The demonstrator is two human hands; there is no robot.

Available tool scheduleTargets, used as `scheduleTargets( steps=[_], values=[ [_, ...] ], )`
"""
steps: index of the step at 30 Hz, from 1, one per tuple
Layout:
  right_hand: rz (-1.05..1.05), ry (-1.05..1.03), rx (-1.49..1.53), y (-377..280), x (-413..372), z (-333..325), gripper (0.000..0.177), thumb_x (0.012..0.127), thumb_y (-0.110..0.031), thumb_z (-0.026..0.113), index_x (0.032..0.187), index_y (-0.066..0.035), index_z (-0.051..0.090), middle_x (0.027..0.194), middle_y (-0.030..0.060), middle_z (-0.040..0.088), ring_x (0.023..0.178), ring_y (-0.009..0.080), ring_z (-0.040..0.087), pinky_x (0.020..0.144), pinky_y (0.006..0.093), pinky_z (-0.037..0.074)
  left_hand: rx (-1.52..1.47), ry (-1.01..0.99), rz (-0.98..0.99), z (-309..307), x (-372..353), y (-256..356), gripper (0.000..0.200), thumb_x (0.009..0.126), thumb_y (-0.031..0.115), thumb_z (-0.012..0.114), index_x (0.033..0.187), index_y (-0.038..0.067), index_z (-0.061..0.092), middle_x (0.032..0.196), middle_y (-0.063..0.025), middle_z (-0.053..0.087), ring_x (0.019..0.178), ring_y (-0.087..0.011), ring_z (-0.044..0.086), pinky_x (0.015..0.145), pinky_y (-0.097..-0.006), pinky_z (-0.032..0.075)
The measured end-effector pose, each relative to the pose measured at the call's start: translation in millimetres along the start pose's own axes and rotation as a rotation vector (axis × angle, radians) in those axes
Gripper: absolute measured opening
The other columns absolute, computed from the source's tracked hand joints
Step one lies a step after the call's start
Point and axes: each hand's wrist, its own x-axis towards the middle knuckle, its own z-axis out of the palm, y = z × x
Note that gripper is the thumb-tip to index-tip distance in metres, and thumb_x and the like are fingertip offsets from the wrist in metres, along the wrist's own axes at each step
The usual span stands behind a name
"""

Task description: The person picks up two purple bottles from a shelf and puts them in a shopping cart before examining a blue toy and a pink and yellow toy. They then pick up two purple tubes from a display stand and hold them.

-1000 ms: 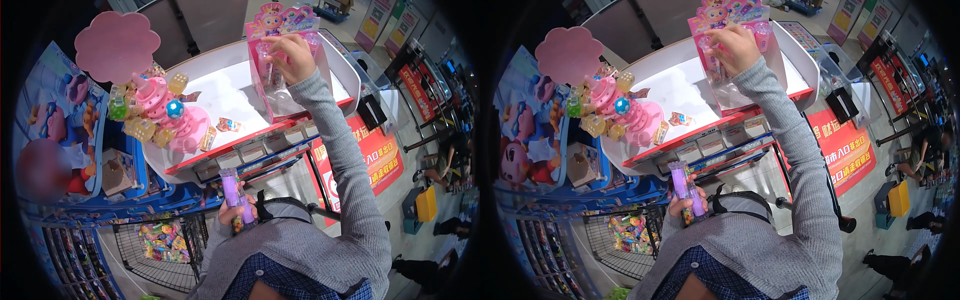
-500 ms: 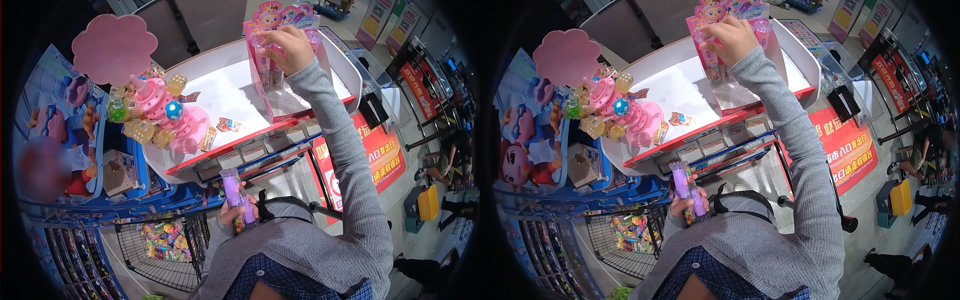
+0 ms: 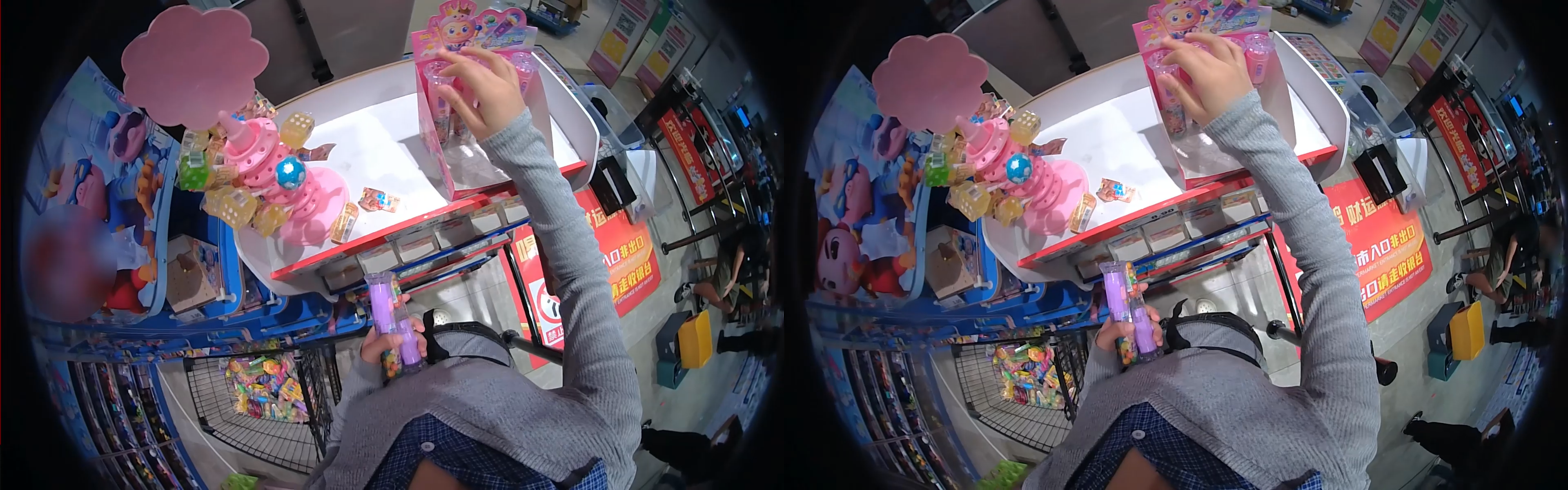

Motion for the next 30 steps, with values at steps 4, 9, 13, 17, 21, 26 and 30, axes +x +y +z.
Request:
scheduleTargets(
  steps=[4,9,13,17,21,26,30],
  values=[
    [0.069,0.08,0.164,-34,-10,-31,0.018,0.071,-0.014,0.059,0.088,-0.006,0.057,0.087,0.0078,0.059,0.091,0.0255,0.049,0.081,0.0349,0.034,-0.16,-0.077,-0.032,6,3,7,0.08,0.066,0.014,0.055,0.13,0.008,0.007,0.094,-0.0177,0.048,0.073,-0.0288,0.054,0.065,-0.041,0.045],
    [0.618,-0.348,0.814,-102,-56,-65,0.011,0.072,-0.007,0.054,0.08,0.001,0.057,0.074,0.0087,0.058,0.067,0.0138,0.055,0.064,0.0241,0.041,-0.266,-0.115,-0.044,12,6,14,0.083,0.064,0.014,0.055,0.131,0.009,0.008,0.097,-0.0189,0.049,0.073,-0.0294,0.053,0.066,-0.0411,0.045],
    [0.832,-0.622,1.095,-132,-102,-45,0.033,0.077,-0.013,0.055,0.106,-0.002,0.045,0.082,0.005,0.056,0.074,0.0101,0.053,0.063,0.0223,0.042,-0.262,-0.149,-0.189,3,7,13,0.073,0.065,0.016,0.055,0.126,0.002,0.018,0.097,-0.0206,0.049,0.074,-0.03,0.055,0.066,-0.0397,0.046],
    [1.157,-0.629,1.561,-148,-128,-36,0.041,0.078,-0.011,0.055,0.114,-0.003,0.039,0.088,0.0056,0.056,0.077,0.0088,0.053,0.062,0.0195,0.043,-0.126,-0.209,-0.279,10,13,19,0.059,0.07,0.021,0.053,0.118,-0.006,0.03,0.099,-0.0238,0.05,0.081,-0.0302,0.056,0.07,-0.0374,0.047],
    [1.215,-0.588,1.679,-141,-139,-42,0.037,0.076,-0.008,0.056,0.11,0.001,0.042,0.091,0.009,0.057,0.078,0.0111,0.054,0.067,0.0226,0.044,-0.117,-0.279,-0.295,10,19,17,0.062,0.075,0.016,0.05,0.126,0.0,0.019,0.117,-0.0273,0.037,0.094,-0.0359,0.051,0.079,-0.0455,0.043],
    [1.056,0.028,1.55,-147,-129,-76,0.038,0.073,-0.011,0.059,0.106,-0.001,0.041,0.091,0.0172,0.054,0.083,0.0192,0.054,0.072,0.0295,0.045,-0.305,-0.251,-0.315,-4,19,19,0.072,0.077,0.018,0.052,0.132,0.01,0.005,0.124,-0.0241,0.032,0.107,-0.0402,0.041,0.084,-0.0533,0.037],
    [0.527,-0.057,1.12,-163,-137,-98,0.038,0.066,-0.012,0.068,0.096,-0.008,0.046,0.093,0.0184,0.055,0.076,0.0233,0.057,0.066,0.031,0.044,-0.348,-0.181,-0.269,-11,17,25,0.065,0.08,0.019,0.048,0.132,0.012,0.01,0.124,-0.0221,0.033,0.108,-0.0416,0.039,0.083,-0.0534,0.038]
  ],
)
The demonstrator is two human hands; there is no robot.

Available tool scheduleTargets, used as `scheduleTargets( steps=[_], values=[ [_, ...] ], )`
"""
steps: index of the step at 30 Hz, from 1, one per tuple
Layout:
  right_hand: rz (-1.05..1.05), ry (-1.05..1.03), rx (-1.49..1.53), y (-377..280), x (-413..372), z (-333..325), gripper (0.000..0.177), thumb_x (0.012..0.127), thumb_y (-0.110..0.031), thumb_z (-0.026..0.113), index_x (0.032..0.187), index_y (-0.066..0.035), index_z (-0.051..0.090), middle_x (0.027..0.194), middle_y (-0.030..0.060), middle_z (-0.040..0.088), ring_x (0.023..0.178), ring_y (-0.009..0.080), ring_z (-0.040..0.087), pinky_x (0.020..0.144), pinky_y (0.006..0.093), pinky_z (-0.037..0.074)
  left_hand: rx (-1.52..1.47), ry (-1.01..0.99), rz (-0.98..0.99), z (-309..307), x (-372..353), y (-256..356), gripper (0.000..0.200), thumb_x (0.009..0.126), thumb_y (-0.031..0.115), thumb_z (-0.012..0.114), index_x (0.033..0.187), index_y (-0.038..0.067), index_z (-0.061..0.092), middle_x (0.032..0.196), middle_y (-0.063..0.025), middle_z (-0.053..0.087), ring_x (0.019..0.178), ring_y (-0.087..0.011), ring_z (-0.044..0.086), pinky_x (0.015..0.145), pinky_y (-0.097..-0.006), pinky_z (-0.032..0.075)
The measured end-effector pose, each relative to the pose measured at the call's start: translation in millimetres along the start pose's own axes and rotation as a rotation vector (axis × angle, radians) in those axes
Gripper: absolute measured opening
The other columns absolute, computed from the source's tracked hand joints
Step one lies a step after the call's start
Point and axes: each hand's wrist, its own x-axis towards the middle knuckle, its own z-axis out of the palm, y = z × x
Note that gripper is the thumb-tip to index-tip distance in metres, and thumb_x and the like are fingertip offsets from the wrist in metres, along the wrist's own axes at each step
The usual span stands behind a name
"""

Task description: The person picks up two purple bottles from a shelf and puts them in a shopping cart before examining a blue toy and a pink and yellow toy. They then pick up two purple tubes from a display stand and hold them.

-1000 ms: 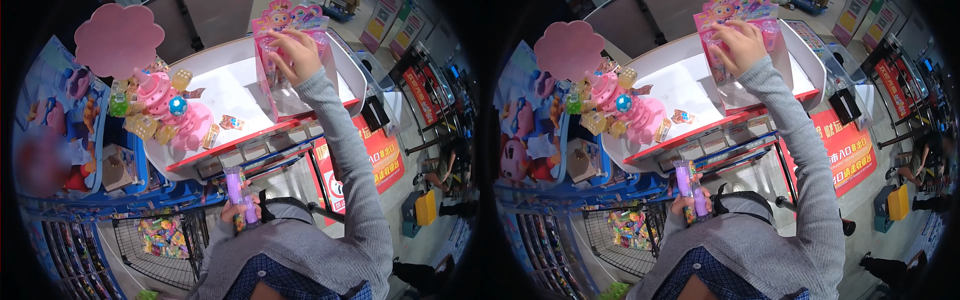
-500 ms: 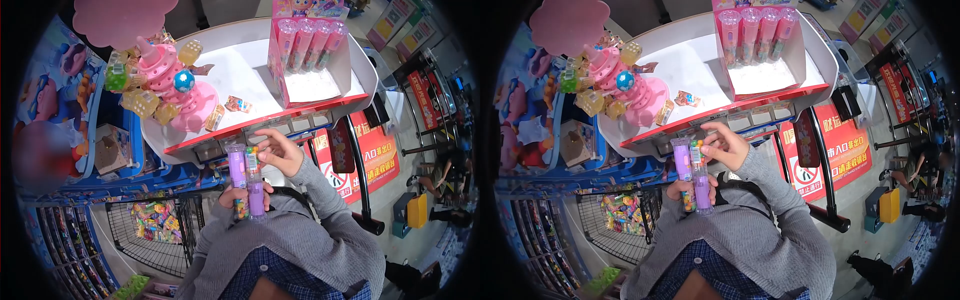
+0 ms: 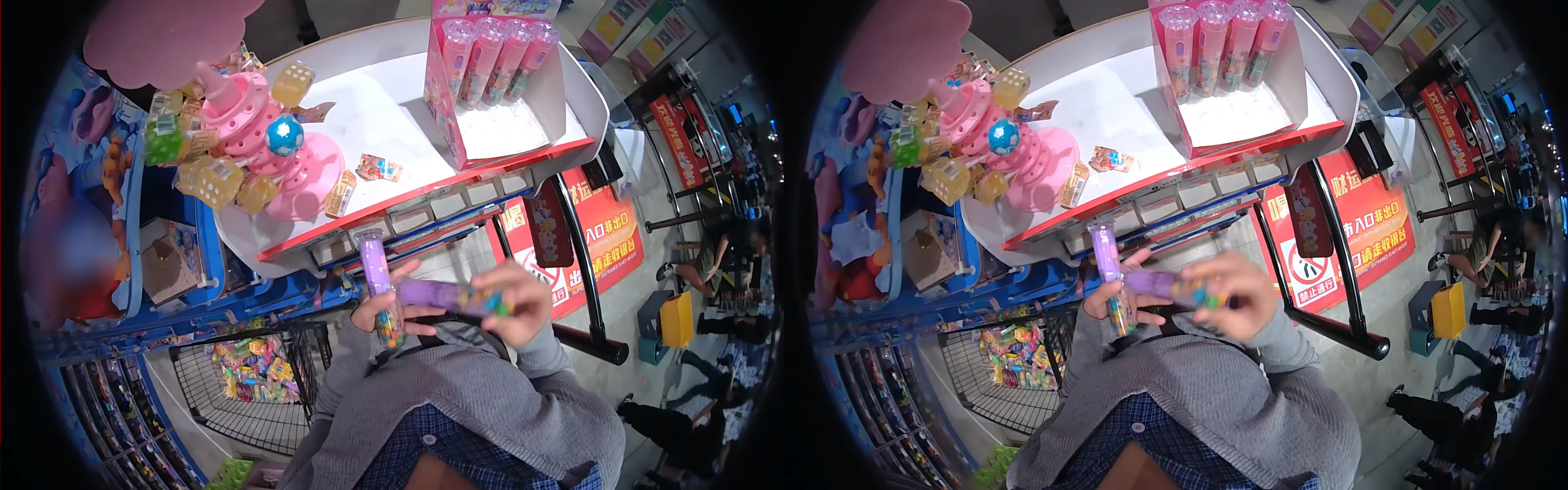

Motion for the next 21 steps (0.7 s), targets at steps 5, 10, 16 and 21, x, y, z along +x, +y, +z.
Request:
scheduleTargets(
  steps=[5,10,16,21],
  values=[
    [-0.089,-0.275,0.063,-4,-13,16,0.023,0.065,-0.007,0.066,0.085,-0.004,0.057,0.094,0.0153,0.057,0.07,0.0233,0.056,0.062,0.0286,0.043,0.219,0.265,0.139,-1,2,4,0.053,0.078,0.022,0.05,0.123,0.008,0.026,0.112,-0.021,0.044,0.095,-0.0314,0.052,0.076,-0.0443,0.046],
    [0.37,-0.175,0.476,-9,-23,14,0.024,0.065,0.001,0.048,0.088,0.003,0.053,0.097,0.0146,0.05,0.084,0.0219,0.053,0.074,0.0317,0.042,0.298,0.261,0.075,2,5,3,0.046,0.078,0.024,0.049,0.113,-0.005,0.037,0.103,-0.0184,0.05,0.089,-0.0297,0.054,0.073,-0.0387,0.048],
    [0.935,0.105,0.592,10,-36,26,0.045,0.069,-0.001,0.059,0.107,0.0,0.036,0.092,0.0098,0.045,0.073,0.0139,0.053,0.061,0.0237,0.044,0.455,0.371,0.339,14,14,-8,0.043,0.076,0.014,0.054,0.112,-0.003,0.038,0.102,-0.0172,0.05,0.086,-0.0256,0.055,0.07,-0.034,0.048],
    [0.896,-0.06,0.383,16,-27,34,0.051,0.066,0.007,0.06,0.109,-0.002,0.034,0.085,0.0063,0.049,0.068,0.0121,0.056,0.058,0.0201,0.045,0.818,0.396,0.489,9,14,-11,0.054,0.075,0.015,0.059,0.118,-0.002,0.033,0.095,-0.0095,0.051,0.083,-0.0156,0.053,0.064,-0.0272,0.047]
  ],
)
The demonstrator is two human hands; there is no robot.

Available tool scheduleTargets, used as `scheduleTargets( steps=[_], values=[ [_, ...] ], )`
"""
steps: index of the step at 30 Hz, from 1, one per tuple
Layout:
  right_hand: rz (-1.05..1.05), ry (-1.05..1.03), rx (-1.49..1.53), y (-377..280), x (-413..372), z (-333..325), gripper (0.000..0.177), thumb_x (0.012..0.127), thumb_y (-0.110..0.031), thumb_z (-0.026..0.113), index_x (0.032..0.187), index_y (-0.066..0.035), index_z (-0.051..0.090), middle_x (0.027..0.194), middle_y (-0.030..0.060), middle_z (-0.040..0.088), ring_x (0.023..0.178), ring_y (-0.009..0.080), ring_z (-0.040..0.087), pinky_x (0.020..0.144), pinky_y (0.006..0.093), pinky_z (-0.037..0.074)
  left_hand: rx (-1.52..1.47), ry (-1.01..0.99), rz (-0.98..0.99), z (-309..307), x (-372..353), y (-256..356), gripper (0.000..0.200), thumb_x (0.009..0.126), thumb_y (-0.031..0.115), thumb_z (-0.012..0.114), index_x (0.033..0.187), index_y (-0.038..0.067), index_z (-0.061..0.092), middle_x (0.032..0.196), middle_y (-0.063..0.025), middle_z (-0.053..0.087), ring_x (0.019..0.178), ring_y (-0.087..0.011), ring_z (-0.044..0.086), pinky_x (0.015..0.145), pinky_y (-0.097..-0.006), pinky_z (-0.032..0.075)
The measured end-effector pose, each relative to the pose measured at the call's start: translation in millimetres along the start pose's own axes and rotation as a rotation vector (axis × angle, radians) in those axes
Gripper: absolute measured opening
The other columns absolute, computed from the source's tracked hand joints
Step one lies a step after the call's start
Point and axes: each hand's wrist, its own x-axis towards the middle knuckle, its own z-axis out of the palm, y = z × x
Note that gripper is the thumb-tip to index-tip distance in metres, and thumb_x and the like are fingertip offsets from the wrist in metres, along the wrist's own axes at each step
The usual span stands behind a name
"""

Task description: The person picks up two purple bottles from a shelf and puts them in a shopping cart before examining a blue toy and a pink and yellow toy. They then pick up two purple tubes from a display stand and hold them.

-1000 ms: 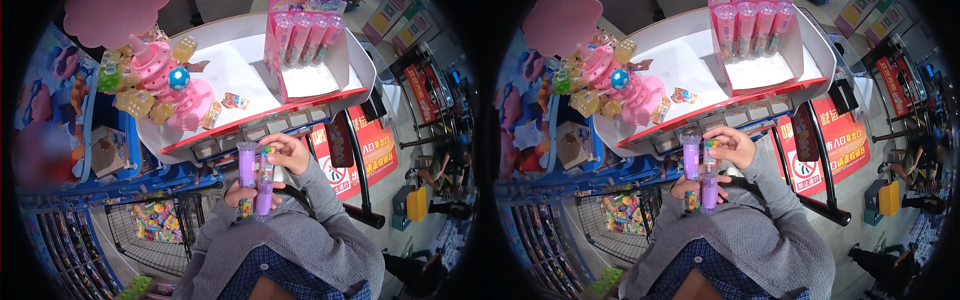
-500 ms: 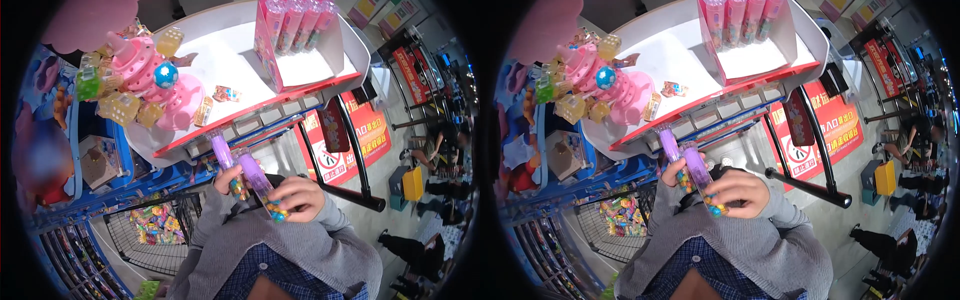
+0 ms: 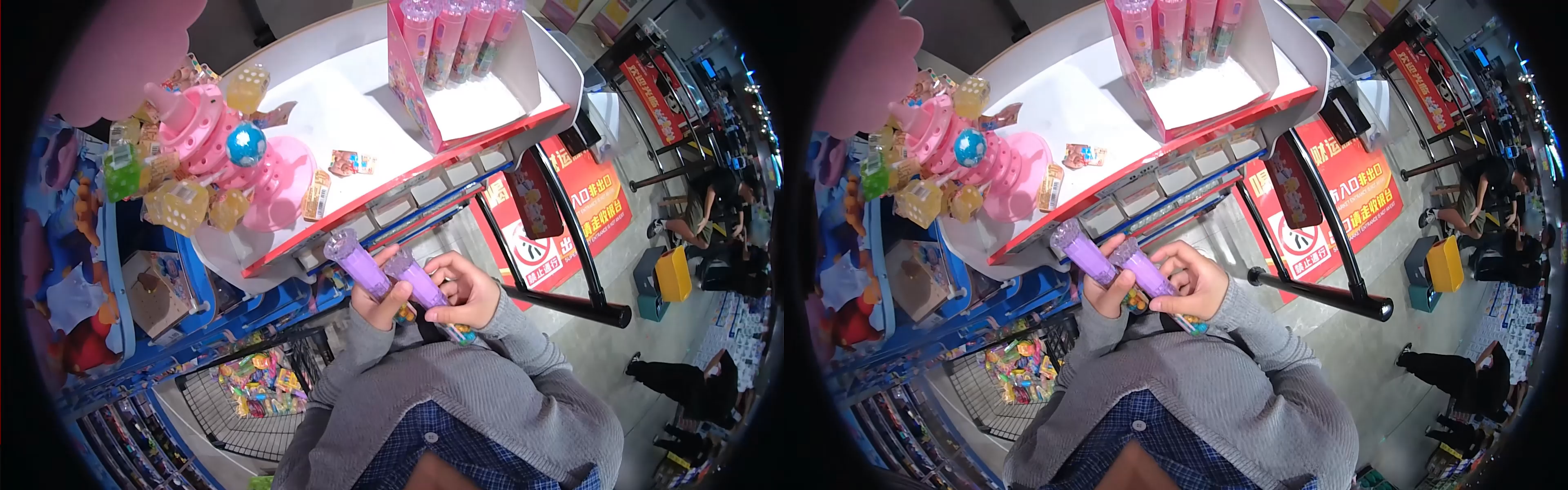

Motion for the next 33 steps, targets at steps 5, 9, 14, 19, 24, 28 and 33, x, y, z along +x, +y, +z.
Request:
scheduleTargets(
  steps=[5,9,14,19,24,28,33],
  values=[
    [0.042,0.054,0.375,-21,8,-24,0.038,0.076,-0.014,0.05,0.108,-0.002,0.033,0.076,0.0127,0.052,0.048,0.0194,0.054,0.04,0.0274,0.045,-0.168,-0.059,-0.071,-2,8,-1,0.06,0.078,0.012,0.052,0.126,0.002,0.018,0.095,-0.0138,0.052,0.078,-0.0192,0.054,0.054,-0.0278,0.048],
    [-0.213,0.074,0.259,-63,25,-59,0.035,0.08,-0.02,0.05,0.104,-0.003,0.033,0.073,0.0101,0.05,0.043,0.0199,0.052,0.036,0.0276,0.044,-0.176,-0.046,-0.083,2,11,-6,0.058,0.077,0.009,0.054,0.123,-0.004,0.022,0.089,-0.0135,0.054,0.075,-0.0198,0.056,0.052,-0.025,0.049],
    [-0.368,0.035,0.257,-113,70,-108,0.053,0.084,-0.035,0.043,0.12,0.001,0.027,0.081,0.0081,0.045,0.083,0.0198,0.052,0.064,0.0317,0.051,-0.164,-0.057,-0.101,17,16,-18,0.055,0.077,0.007,0.052,0.122,-0.003,0.023,0.087,-0.014,0.054,0.075,-0.0211,0.056,0.05,-0.0275,0.049],
    [-0.472,0.04,0.343,-136,109,-129,0.038,0.087,-0.029,0.038,0.113,-0.002,0.035,0.095,0.0121,0.051,0.082,0.0206,0.054,0.07,0.0349,0.049,-0.103,-0.047,-0.092,36,23,-30,0.052,0.076,0.006,0.052,0.121,-0.003,0.026,0.084,-0.0141,0.055,0.072,-0.0222,0.057,0.047,-0.0289,0.049],
    [-0.47,0.059,0.45,-136,136,-140,0.031,0.085,-0.03,0.044,0.103,-0.004,0.041,0.088,0.0098,0.053,0.075,0.0193,0.056,0.059,0.0318,0.05,-0.125,0.059,-0.075,63,26,-39,0.052,0.075,0.006,0.053,0.119,-0.008,0.028,0.083,-0.0139,0.056,0.071,-0.0199,0.058,0.047,-0.0254,0.048],
    [-0.51,0.1,0.415,-136,140,-137,0.034,0.08,-0.023,0.055,0.103,-0.001,0.042,0.087,0.0085,0.052,0.076,0.0178,0.057,0.064,0.0316,0.052,-0.102,0.088,-0.064,82,27,-50,0.05,0.076,0.005,0.051,0.119,-0.003,0.028,0.083,-0.013,0.056,0.071,-0.0209,0.057,0.048,-0.0268,0.049],
    [-0.587,-0.081,0.349,-141,147,-138,0.034,0.079,-0.018,0.056,0.103,0.002,0.043,0.091,0.0089,0.052,0.081,0.0171,0.056,0.071,0.0315,0.049,-0.159,0.186,-0.033,105,24,-68,0.049,0.074,0.004,0.055,0.117,-0.007,0.032,0.083,-0.0136,0.056,0.07,-0.0193,0.057,0.047,-0.0249,0.048]
  ],
)
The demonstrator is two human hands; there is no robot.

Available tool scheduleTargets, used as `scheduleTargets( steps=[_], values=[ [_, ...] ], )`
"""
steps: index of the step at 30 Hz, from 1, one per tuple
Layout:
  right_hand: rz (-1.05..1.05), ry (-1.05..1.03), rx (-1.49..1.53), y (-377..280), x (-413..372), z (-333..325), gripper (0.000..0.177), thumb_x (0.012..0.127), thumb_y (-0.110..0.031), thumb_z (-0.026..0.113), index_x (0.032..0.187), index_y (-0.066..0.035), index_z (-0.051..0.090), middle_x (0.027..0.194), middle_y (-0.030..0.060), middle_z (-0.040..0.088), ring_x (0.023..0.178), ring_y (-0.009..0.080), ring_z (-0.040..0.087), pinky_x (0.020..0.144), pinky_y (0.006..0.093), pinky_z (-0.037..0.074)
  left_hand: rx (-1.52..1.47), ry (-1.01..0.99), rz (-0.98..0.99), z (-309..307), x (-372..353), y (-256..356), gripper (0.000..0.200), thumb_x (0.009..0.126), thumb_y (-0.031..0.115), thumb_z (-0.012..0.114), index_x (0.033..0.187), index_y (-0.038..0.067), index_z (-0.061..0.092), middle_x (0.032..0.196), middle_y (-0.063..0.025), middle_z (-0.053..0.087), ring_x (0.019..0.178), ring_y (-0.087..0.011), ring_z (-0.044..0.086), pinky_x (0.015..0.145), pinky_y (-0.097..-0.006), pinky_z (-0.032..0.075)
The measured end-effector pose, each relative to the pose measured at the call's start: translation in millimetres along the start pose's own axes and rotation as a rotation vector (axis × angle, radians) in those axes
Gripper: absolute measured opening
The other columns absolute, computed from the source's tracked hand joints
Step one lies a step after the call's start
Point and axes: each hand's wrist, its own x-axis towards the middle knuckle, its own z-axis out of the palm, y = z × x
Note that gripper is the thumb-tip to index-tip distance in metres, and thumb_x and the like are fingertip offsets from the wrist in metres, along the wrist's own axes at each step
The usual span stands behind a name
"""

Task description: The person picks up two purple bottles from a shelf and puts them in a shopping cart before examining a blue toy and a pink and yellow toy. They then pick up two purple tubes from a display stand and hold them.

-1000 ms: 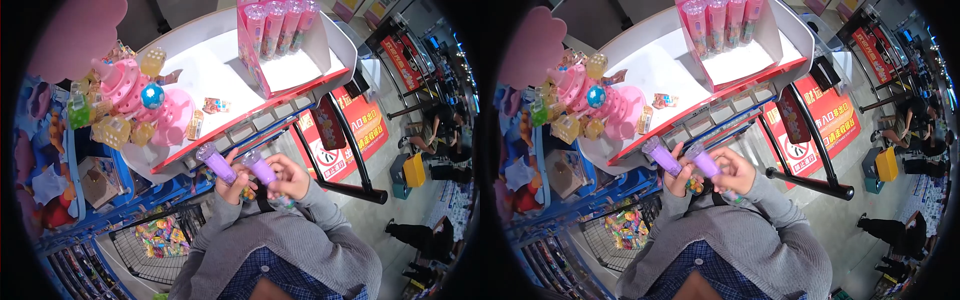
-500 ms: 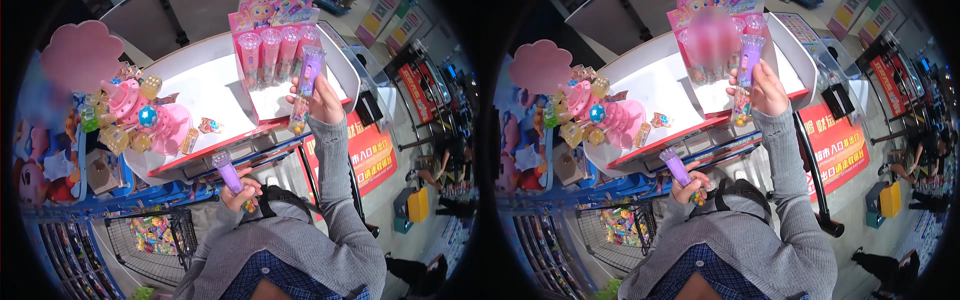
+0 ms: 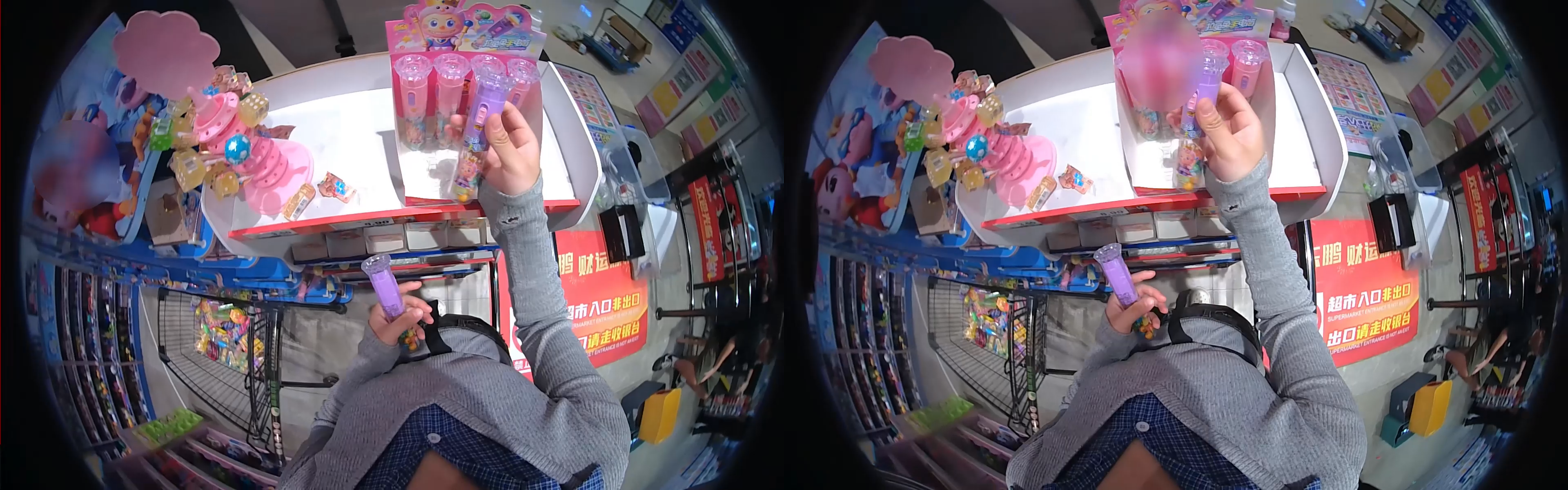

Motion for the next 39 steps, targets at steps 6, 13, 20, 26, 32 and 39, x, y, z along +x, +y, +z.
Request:
scheduleTargets(
  steps=[6,13,20,26,32,39],
  values=[
    [-0.178,-0.056,-0.409,7,-4,14,0.035,0.081,-0.017,0.055,0.108,0.002,0.043,0.097,0.0075,0.052,0.087,0.0125,0.05,0.076,0.0234,0.039,-0.046,0.047,0.054,8,-8,-15,0.047,0.076,0.003,0.054,0.116,-0.006,0.032,0.082,-0.0121,0.057,0.07,-0.0191,0.057,0.047,-0.0243,0.048],
    [-0.196,-0.145,-0.601,21,0,22,0.035,0.085,-0.022,0.048,0.109,0.002,0.041,0.096,0.0081,0.052,0.086,0.0141,0.05,0.076,0.0249,0.039,-0.042,0.061,0.038,7,-12,-8,0.046,0.076,0.004,0.054,0.116,-0.004,0.033,0.082,-0.0113,0.057,0.07,-0.0179,0.057,0.047,-0.0236,0.048],
    [-0.24,-0.166,-0.843,24,8,22,0.035,0.086,-0.024,0.044,0.109,0.003,0.042,0.092,0.0086,0.053,0.084,0.0138,0.049,0.074,0.0242,0.039,-0.04,0.018,0.017,-3,-12,3,0.047,0.076,0.004,0.055,0.116,-0.005,0.033,0.083,-0.0119,0.057,0.071,-0.0177,0.057,0.047,-0.0235,0.048],
    [-0.266,-0.089,-1.001,24,3,30,0.036,0.087,-0.026,0.042,0.107,0.004,0.041,0.088,0.0112,0.053,0.08,0.0177,0.05,0.072,0.0266,0.039,-0.017,-0.004,-0.033,-10,-12,6,0.044,0.078,0.004,0.051,0.117,-0.002,0.031,0.083,-0.0125,0.055,0.072,-0.0183,0.056,0.05,-0.0247,0.048],
    [-0.249,-0.096,-1.083,24,3,32,0.036,0.087,-0.025,0.041,0.107,0.004,0.041,0.087,0.0142,0.053,0.082,0.0217,0.051,0.073,0.028,0.039,-0.008,-0.041,-0.029,-13,-11,5,0.045,0.077,0.006,0.052,0.116,-0.002,0.032,0.083,-0.0124,0.055,0.072,-0.0184,0.056,0.05,-0.0247,0.048],
    [-0.173,-0.062,-0.809,27,1,29,0.029,0.085,-0.017,0.044,0.107,0.003,0.043,0.093,0.011,0.052,0.091,0.0183,0.05,0.08,0.0278,0.038,-0.05,-0.022,-0.019,-14,-11,4,0.046,0.075,0.003,0.055,0.114,-0.006,0.034,0.083,-0.0142,0.057,0.07,-0.0188,0.058,0.046,-0.0236,0.048]
  ],
)
